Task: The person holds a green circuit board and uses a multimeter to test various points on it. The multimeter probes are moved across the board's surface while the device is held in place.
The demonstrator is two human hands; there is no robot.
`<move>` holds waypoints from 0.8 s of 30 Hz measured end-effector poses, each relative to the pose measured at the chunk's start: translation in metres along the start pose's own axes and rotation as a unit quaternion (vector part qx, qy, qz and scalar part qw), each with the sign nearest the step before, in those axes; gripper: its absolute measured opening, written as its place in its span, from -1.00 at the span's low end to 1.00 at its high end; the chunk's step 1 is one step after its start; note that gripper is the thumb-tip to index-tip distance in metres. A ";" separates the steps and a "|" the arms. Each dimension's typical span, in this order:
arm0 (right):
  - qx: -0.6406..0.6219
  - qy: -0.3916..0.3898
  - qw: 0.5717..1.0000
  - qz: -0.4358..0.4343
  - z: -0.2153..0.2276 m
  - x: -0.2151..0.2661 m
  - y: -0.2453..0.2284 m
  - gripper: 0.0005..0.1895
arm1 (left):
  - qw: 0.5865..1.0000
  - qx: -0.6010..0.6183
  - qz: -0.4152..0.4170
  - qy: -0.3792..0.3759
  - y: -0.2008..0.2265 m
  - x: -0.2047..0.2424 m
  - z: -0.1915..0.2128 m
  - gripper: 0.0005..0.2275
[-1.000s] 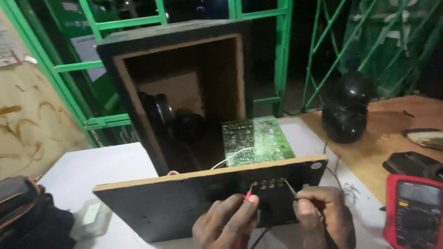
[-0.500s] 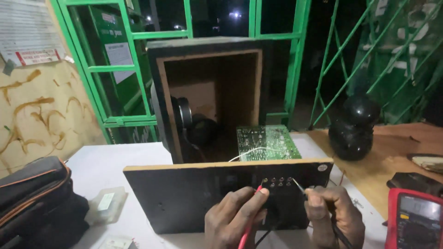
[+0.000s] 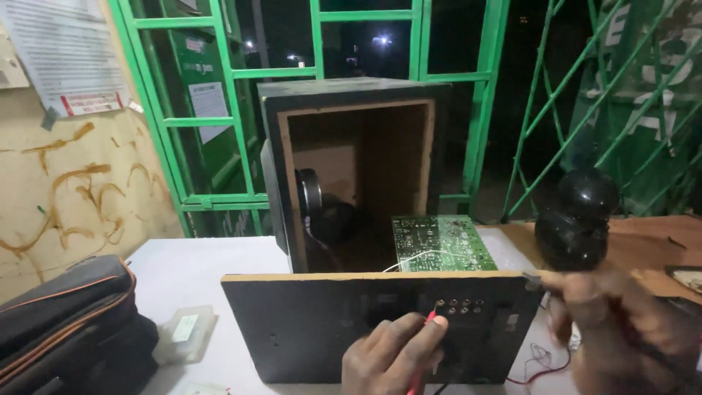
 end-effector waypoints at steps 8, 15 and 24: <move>0.037 -0.125 0.989 -0.072 -0.015 -0.071 -0.047 -0.66 | 0.997 -0.071 -0.021 -0.015 0.004 -0.009 0.003 -0.85; 0.029 -0.298 0.946 -0.122 -0.034 -0.117 -0.004 -0.65 | 0.992 -0.120 -0.035 0.020 0.007 -0.022 -0.001 -0.90; -0.081 -0.310 0.925 -0.204 -0.048 -0.108 0.020 -0.60 | 0.984 -0.175 -0.015 0.038 0.012 -0.025 -0.020 -0.93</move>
Point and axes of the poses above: each hand's wrist, its own x-axis away from the middle knuckle, its own z-axis out of the back of the hand, y = z × x, the point moved 1 cm from there along -x, towards the middle knuckle, and after that the axes turned 7 degrees about -y, right-handed, at the moved point
